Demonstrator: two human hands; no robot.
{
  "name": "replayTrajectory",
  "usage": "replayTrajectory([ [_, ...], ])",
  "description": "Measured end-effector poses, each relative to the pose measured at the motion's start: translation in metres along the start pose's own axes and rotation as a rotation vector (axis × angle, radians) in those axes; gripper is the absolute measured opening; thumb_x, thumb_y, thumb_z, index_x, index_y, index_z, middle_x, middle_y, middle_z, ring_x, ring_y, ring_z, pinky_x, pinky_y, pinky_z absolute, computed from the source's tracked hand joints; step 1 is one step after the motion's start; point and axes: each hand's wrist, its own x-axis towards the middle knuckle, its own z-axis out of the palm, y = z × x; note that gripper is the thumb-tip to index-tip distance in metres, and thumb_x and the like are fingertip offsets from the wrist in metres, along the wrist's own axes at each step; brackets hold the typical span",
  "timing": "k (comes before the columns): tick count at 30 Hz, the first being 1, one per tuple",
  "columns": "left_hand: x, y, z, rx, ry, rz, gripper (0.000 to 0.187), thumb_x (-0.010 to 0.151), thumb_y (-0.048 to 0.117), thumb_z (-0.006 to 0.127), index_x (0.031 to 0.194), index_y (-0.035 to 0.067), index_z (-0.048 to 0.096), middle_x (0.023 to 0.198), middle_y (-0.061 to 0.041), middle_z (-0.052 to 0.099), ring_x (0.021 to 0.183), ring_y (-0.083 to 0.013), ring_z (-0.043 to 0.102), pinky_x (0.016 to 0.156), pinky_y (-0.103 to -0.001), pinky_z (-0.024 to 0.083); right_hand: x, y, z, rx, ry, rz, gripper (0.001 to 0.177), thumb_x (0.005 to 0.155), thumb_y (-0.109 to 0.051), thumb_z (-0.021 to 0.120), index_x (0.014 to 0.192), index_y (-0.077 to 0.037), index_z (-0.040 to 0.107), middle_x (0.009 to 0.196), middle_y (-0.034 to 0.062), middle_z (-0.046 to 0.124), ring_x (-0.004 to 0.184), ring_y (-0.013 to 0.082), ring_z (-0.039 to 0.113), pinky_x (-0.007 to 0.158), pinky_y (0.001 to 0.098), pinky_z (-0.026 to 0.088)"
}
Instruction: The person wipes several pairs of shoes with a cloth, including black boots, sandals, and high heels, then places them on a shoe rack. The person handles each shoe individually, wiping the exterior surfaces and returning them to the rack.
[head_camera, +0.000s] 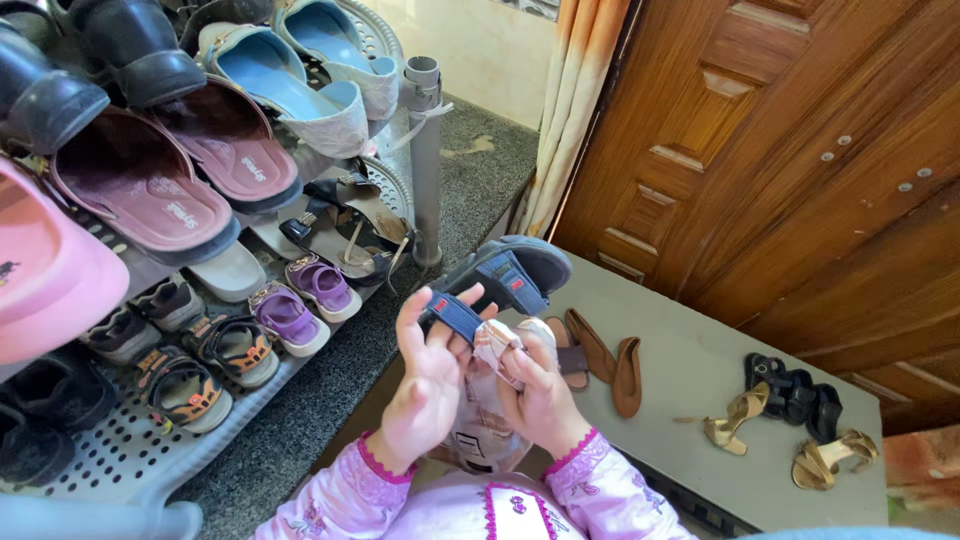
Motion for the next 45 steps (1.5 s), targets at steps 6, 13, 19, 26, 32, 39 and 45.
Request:
replayTrajectory([
  [6, -0.003, -0.012, 0.005, 0.085, 0.053, 0.033, 0.106, 0.086, 0.061, 0.076, 0.160, 0.027, 0.008, 0.171, -0.025, 0.013, 0.158, -0.0465, 0.025, 0.129, -0.055, 0.015, -0.009, 0.022, -0.031, -0.144, 0.085, 0.112, 0.063, 0.084, 0.015, 0.063, 0.135, -0.015, 0.043, 0.122, 0.0188, 0.066, 0.111, 0.0353, 0.065, 0.100, 0.0444, 0.052],
  [13, -0.027, -0.044, 0.017, 0.459, -0.144, -0.025, 0.104, 0.092, 0.067, 0.071, 0.163, 0.022, 0.011, 0.176, -0.023, 0.008, 0.165, -0.0394, 0.019, 0.135, -0.052, 0.009, 0.007, 0.025, -0.055, -0.244, 0.130, 0.032, 0.065, 0.087, 0.015, 0.063, 0.142, -0.006, 0.034, 0.128, 0.0216, 0.064, 0.118, 0.0420, 0.062, 0.102, 0.0478, 0.051],
  [19, -0.033, -0.052, 0.014, 0.451, -0.195, 0.095, 0.099, 0.094, 0.063, 0.073, 0.162, 0.021, 0.015, 0.178, -0.024, 0.011, 0.167, -0.0408, 0.023, 0.138, -0.053, 0.009, 0.000, 0.025, -0.048, -0.163, 0.063, 0.085, 0.066, 0.085, 0.011, 0.066, 0.141, -0.005, 0.034, 0.128, 0.0263, 0.061, 0.112, 0.0430, 0.063, 0.095, 0.0482, 0.052],
  [26, -0.034, -0.043, 0.015, 0.725, -0.319, -0.025, 0.099, 0.093, 0.063, 0.071, 0.163, 0.010, 0.024, 0.173, -0.024, 0.024, 0.165, -0.0378, 0.025, 0.137, -0.050, 0.015, 0.003, 0.033, -0.056, -0.169, 0.199, 0.087, 0.056, 0.095, 0.013, 0.058, 0.143, -0.003, 0.033, 0.129, 0.0213, 0.065, 0.116, 0.0365, 0.068, 0.101, 0.0454, 0.052],
  [32, -0.030, -0.018, 0.006, 0.813, -0.284, -0.076, 0.096, 0.092, 0.063, 0.070, 0.158, 0.005, 0.033, 0.167, -0.023, 0.032, 0.162, -0.0363, 0.028, 0.135, -0.047, 0.018, 0.014, 0.038, -0.069, -0.267, 0.051, 0.072, 0.037, 0.086, 0.008, 0.068, 0.118, -0.010, 0.063, 0.118, 0.0195, 0.067, 0.105, 0.0339, 0.068, 0.091, 0.0375, 0.055],
  [39, -0.030, 0.009, 0.003, 1.255, -0.452, 0.017, 0.084, 0.092, 0.055, 0.076, 0.156, 0.014, 0.040, 0.159, -0.024, 0.041, 0.149, -0.0422, 0.045, 0.125, -0.048, 0.036, 0.033, 0.023, -0.075, -0.159, 0.126, 0.233, 0.042, 0.086, 0.011, 0.061, 0.125, 0.005, 0.046, 0.119, 0.0113, 0.069, 0.108, 0.0320, 0.069, 0.093, 0.0406, 0.053],
  [45, -0.031, 0.027, 0.008, 1.530, -0.587, -0.469, 0.078, 0.082, 0.060, 0.077, 0.149, 0.032, 0.049, 0.133, -0.024, 0.046, 0.121, -0.0429, 0.052, 0.106, -0.049, 0.043, 0.055, -0.019, -0.058, -0.203, -0.169, 0.093, 0.042, 0.075, 0.003, 0.073, 0.114, -0.012, 0.070, 0.116, 0.0117, 0.073, 0.100, 0.0301, 0.071, 0.089, 0.0398, 0.055],
])
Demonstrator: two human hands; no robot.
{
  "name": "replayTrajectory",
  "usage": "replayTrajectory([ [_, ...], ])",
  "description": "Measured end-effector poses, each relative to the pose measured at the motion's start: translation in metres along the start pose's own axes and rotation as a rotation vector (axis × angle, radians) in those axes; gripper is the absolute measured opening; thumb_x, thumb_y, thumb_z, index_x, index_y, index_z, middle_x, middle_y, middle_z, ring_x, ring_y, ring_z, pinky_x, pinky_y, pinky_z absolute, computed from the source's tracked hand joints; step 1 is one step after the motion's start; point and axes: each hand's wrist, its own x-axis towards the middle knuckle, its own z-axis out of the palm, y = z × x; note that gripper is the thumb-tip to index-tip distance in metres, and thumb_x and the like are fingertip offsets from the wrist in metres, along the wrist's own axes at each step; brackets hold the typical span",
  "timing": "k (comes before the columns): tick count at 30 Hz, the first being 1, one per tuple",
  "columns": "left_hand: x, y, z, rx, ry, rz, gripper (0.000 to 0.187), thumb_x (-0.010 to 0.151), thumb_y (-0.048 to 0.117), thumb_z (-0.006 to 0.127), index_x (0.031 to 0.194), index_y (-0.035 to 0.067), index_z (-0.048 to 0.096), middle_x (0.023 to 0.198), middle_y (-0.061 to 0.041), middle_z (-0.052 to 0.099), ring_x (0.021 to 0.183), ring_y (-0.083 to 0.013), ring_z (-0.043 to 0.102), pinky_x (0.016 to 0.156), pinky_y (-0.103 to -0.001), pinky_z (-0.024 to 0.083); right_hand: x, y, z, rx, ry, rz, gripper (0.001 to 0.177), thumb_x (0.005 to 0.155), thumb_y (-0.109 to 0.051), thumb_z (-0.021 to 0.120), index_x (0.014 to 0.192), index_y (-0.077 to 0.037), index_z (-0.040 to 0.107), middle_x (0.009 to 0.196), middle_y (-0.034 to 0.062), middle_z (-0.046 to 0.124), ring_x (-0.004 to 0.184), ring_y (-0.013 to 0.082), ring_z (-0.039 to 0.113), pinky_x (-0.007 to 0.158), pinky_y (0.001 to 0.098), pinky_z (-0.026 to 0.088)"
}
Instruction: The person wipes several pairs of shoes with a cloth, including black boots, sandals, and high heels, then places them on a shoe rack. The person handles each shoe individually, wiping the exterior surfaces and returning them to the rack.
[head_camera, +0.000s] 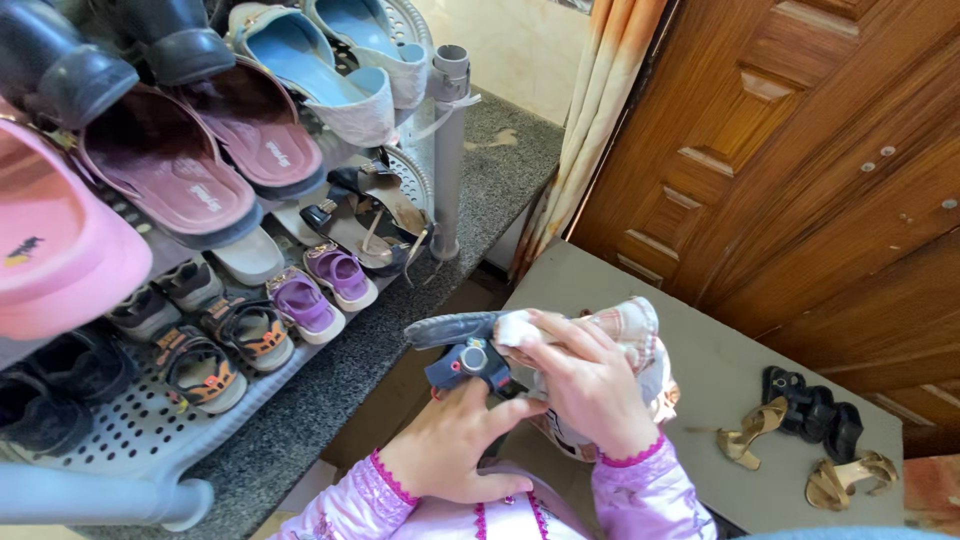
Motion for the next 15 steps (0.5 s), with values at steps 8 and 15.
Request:
replayTrajectory([
  [8, -0.018, -0.020, -0.021, -0.080, 0.278, 0.303, 0.070, 0.084, 0.052, 0.081, 0.138, 0.016, 0.054, 0.153, -0.032, 0.039, 0.140, -0.0524, 0.043, 0.115, -0.055, 0.037, 0.020, -0.020, 0.017, -0.280, 0.044, 0.055, 0.040, 0.077, 0.001, 0.068, 0.116, -0.008, 0.072, 0.117, 0.0132, 0.070, 0.108, 0.0333, 0.068, 0.093, 0.0423, 0.055],
  [15, -0.032, -0.028, -0.025, -0.078, 0.269, 0.312, 0.075, 0.084, 0.050, 0.081, 0.146, 0.017, 0.054, 0.149, -0.034, 0.039, 0.139, -0.0518, 0.042, 0.114, -0.054, 0.036, 0.024, -0.040, 0.022, 0.107, -0.078, 0.219, 0.036, 0.086, 0.002, 0.065, 0.122, -0.004, 0.068, 0.120, 0.0129, 0.071, 0.106, 0.0290, 0.073, 0.092, 0.0363, 0.058],
])
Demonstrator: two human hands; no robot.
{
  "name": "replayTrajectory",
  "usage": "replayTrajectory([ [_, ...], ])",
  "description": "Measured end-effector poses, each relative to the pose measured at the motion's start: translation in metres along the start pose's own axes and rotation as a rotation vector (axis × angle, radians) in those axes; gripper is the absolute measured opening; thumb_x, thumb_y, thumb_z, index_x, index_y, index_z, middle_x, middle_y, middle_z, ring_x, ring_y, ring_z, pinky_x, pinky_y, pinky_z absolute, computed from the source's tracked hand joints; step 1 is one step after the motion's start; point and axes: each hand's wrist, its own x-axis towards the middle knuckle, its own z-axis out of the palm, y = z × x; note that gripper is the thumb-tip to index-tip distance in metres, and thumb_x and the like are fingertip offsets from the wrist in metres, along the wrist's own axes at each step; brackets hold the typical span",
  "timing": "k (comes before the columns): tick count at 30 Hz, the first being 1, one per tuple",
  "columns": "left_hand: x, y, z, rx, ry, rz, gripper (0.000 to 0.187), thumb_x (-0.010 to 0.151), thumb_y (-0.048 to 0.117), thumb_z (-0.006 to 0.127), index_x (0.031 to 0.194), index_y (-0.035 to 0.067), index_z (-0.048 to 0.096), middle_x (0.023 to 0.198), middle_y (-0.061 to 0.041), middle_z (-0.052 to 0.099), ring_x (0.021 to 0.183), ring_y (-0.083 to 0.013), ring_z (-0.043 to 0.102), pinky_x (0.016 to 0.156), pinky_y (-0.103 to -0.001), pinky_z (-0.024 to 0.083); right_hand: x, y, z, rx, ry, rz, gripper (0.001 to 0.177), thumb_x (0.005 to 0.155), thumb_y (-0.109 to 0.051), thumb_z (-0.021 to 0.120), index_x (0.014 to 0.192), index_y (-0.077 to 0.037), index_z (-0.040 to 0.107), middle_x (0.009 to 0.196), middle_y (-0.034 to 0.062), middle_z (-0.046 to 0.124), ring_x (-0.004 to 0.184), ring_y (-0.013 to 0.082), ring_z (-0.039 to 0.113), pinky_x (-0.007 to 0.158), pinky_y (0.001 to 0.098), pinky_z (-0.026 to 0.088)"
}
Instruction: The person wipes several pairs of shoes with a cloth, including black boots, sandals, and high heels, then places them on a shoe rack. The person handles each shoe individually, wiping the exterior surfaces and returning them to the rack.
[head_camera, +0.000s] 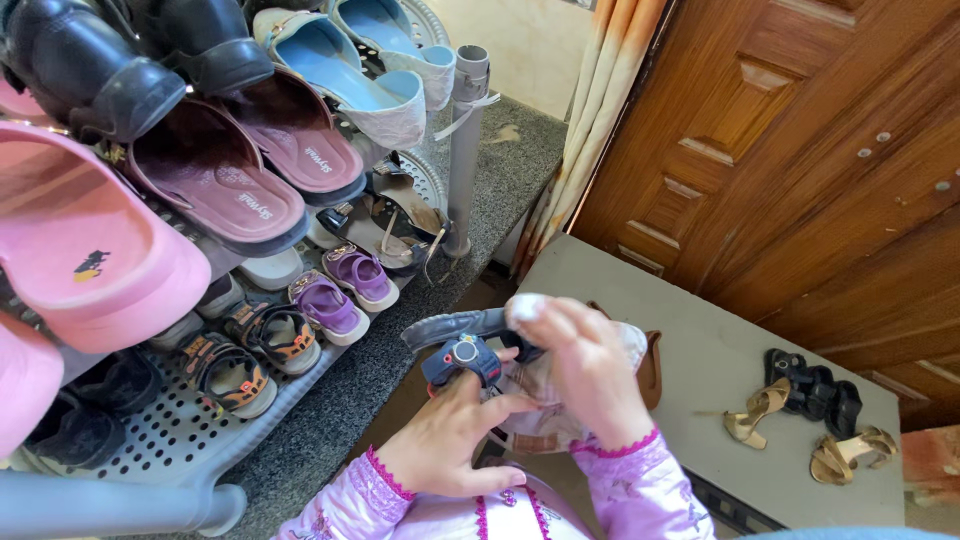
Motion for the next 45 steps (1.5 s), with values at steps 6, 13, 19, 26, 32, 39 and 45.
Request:
replayTrajectory([
  [6, -0.007, 0.002, 0.000, -0.063, -0.110, -0.086, 0.076, 0.084, 0.052, 0.079, 0.149, 0.023, 0.052, 0.158, -0.034, 0.033, 0.133, -0.0482, 0.045, 0.112, -0.052, 0.038, -0.003, -0.004, 0.016, 0.055, 0.067, -0.103, 0.042, 0.088, 0.005, 0.062, 0.129, -0.005, 0.062, 0.124, 0.0167, 0.066, 0.110, 0.0311, 0.073, 0.096, 0.0388, 0.057],
  [13, -0.017, -0.013, 0.008, -0.456, 0.153, -0.087, 0.074, 0.086, 0.050, 0.081, 0.145, 0.018, 0.050, 0.161, -0.024, 0.035, 0.152, -0.0442, 0.036, 0.125, -0.049, 0.030, -0.012, 0.018, 0.024, -0.095, 0.128, -0.022, 0.046, 0.087, 0.007, 0.063, 0.131, -0.005, 0.059, 0.125, 0.0192, 0.067, 0.111, 0.0343, 0.069, 0.094, 0.0403, 0.057],
  [19, -0.016, -0.026, 0.016, -1.586, 0.499, -0.144, 0.086, 0.083, 0.050, 0.079, 0.148, 0.015, 0.036, 0.156, -0.019, 0.037, 0.146, -0.0449, 0.038, 0.124, -0.051, 0.026, -0.020, 0.030, 0.030, -0.244, 0.163, -0.001, 0.050, 0.086, -0.001, 0.071, 0.134, -0.009, 0.057, 0.129, 0.0195, 0.066, 0.114, 0.0371, 0.066, 0.096, 0.0421, 0.054],
  [26, -0.011, -0.025, 0.009, -1.679, 0.517, -0.098, 0.088, 0.082, 0.051, 0.078, 0.149, 0.019, 0.031, 0.156, -0.021, 0.037, 0.143, -0.0467, 0.040, 0.122, -0.054, 0.026, -0.016, 0.033, 0.018, -0.207, 0.070, -0.111, 0.053, 0.068, -0.010, 0.076, 0.119, -0.006, 0.060, 0.119, 0.0158, 0.068, 0.105, 0.0390, 0.064, 0.090, 0.0454, 0.049],
  [32, -0.005, -0.029, 0.016, -1.517, 0.441, -0.137, 0.096, 0.081, 0.054, 0.078, 0.153, 0.021, 0.024, 0.159, -0.019, 0.032, 0.146, -0.0439, 0.039, 0.123, -0.052, 0.026, -0.013, 0.043, 0.002, -0.370, 0.013, 0.111, 0.038, 0.075, 0.001, 0.070, 0.112, -0.007, 0.066, 0.105, 0.0143, 0.069, 0.100, 0.0345, 0.065, 0.087, 0.0451, 0.051],
  [39, 0.001, -0.032, 0.017, -1.584, 0.532, -0.100, 0.099, 0.082, 0.051, 0.078, 0.156, 0.019, 0.021, 0.159, -0.019, 0.031, 0.144, -0.0431, 0.039, 0.123, -0.053, 0.025, -0.028, 0.047, -0.001, -0.171, 0.404, -0.070, 0.040, 0.086, 0.011, 0.061, 0.123, -0.003, 0.056, 0.119, 0.0177, 0.062, 0.113, 0.0366, 0.064, 0.096, 0.0419, 0.053],
  [45, 0.015, -0.023, 0.017, -1.803, 0.676, -0.012, 0.098, 0.081, 0.055, 0.076, 0.158, 0.024, 0.022, 0.161, -0.023, 0.028, 0.144, -0.0481, 0.036, 0.121, -0.061, 0.028, -0.029, 0.033, 0.054, -0.036, 0.538, -0.095, 0.052, 0.086, 0.012, 0.065, 0.133, 0.000, 0.046, 0.127, 0.0226, 0.057, 0.118, 0.0379, 0.062, 0.101, 0.0437, 0.052],
])
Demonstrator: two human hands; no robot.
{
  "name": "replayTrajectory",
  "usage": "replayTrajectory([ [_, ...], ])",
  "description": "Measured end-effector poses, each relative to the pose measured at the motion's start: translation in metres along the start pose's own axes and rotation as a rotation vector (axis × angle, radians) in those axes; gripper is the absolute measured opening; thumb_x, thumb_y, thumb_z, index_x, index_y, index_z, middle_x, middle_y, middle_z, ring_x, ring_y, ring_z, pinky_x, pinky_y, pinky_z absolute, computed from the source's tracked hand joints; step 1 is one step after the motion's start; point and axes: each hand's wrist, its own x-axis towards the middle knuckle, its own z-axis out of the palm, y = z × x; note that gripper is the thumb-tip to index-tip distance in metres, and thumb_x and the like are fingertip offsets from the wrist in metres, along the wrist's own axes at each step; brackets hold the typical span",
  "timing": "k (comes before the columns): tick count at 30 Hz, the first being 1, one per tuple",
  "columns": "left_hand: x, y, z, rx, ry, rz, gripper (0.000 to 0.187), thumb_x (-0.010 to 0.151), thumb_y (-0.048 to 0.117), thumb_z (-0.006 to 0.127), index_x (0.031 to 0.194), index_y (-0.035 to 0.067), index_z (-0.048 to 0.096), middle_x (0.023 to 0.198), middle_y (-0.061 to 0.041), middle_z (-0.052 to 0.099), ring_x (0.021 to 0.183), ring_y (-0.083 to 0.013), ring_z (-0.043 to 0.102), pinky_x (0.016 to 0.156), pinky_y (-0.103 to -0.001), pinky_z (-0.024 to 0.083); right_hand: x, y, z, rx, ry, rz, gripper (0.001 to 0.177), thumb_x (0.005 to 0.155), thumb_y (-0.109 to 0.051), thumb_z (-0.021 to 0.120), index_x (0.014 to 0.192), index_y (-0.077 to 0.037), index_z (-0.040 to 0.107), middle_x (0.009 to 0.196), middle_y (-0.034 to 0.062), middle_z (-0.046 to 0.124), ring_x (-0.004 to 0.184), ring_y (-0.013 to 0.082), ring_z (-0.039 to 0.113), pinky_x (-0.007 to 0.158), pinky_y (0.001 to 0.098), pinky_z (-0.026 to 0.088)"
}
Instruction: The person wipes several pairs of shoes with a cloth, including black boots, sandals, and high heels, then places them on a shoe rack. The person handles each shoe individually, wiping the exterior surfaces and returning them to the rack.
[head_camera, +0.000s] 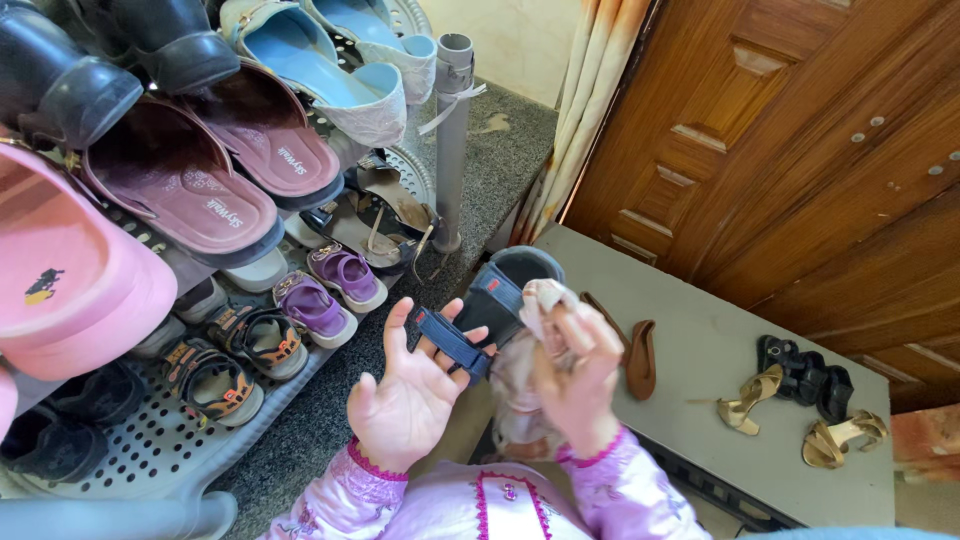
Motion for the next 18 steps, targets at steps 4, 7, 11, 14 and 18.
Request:
replayTrajectory([
  [4, 0.005, 0.002, 0.004, -0.062, 0.033, 0.002, 0.098, 0.081, 0.058, 0.076, 0.159, 0.027, 0.023, 0.162, -0.022, 0.028, 0.147, -0.0474, 0.033, 0.117, -0.059, 0.031, -0.010, -0.008, 0.018, 0.132, -0.046, 0.004, 0.048, 0.082, 0.013, 0.067, 0.123, -0.007, 0.051, 0.121, 0.0166, 0.063, 0.110, 0.0357, 0.066, 0.097, 0.0411, 0.053],
  [7, 0.009, 0.003, 0.005, -0.094, 0.025, 0.011, 0.098, 0.084, 0.057, 0.075, 0.161, 0.026, 0.024, 0.164, -0.023, 0.028, 0.148, -0.0463, 0.033, 0.111, -0.054, 0.034, -0.010, -0.004, 0.018, 0.178, -0.150, -0.128, 0.044, 0.086, 0.013, 0.069, 0.120, -0.008, 0.051, 0.123, 0.0202, 0.062, 0.107, 0.0337, 0.066, 0.093, 0.0390, 0.054],
  [11, 0.008, -0.001, 0.008, -0.016, 0.010, 0.008, 0.099, 0.082, 0.055, 0.077, 0.159, 0.023, 0.024, 0.160, -0.022, 0.030, 0.145, -0.0462, 0.035, 0.116, -0.054, 0.033, -0.005, 0.004, 0.012, -0.004, -0.199, 0.005, 0.051, 0.076, 0.016, 0.067, 0.119, -0.010, 0.057, 0.110, 0.0191, 0.067, 0.096, 0.0365, 0.068, 0.082, 0.0410, 0.057],
  [14, 0.007, -0.005, 0.007, 0.071, -0.009, -0.009, 0.101, 0.081, 0.054, 0.078, 0.158, 0.020, 0.022, 0.157, -0.021, 0.032, 0.142, -0.0451, 0.039, 0.119, -0.052, 0.031, -0.004, 0.004, 0.012, -0.203, -0.117, -0.082, 0.052, 0.074, 0.009, 0.073, 0.119, -0.008, 0.053, 0.105, 0.0182, 0.067, 0.085, 0.0369, 0.063, 0.073, 0.0478, 0.047],
  [18, 0.008, -0.005, -0.001, 0.364, -0.101, -0.107, 0.108, 0.079, 0.057, 0.082, 0.157, 0.020, 0.018, 0.160, -0.018, 0.031, 0.148, -0.0337, 0.037, 0.125, -0.047, 0.025, -0.006, -0.009, 0.021, 0.018, -0.281, -0.075, 0.051, 0.084, 0.015, 0.064, 0.127, -0.001, 0.042, 0.110, 0.0174, 0.067, 0.100, 0.0413, 0.063, 0.085, 0.0463, 0.053],
])
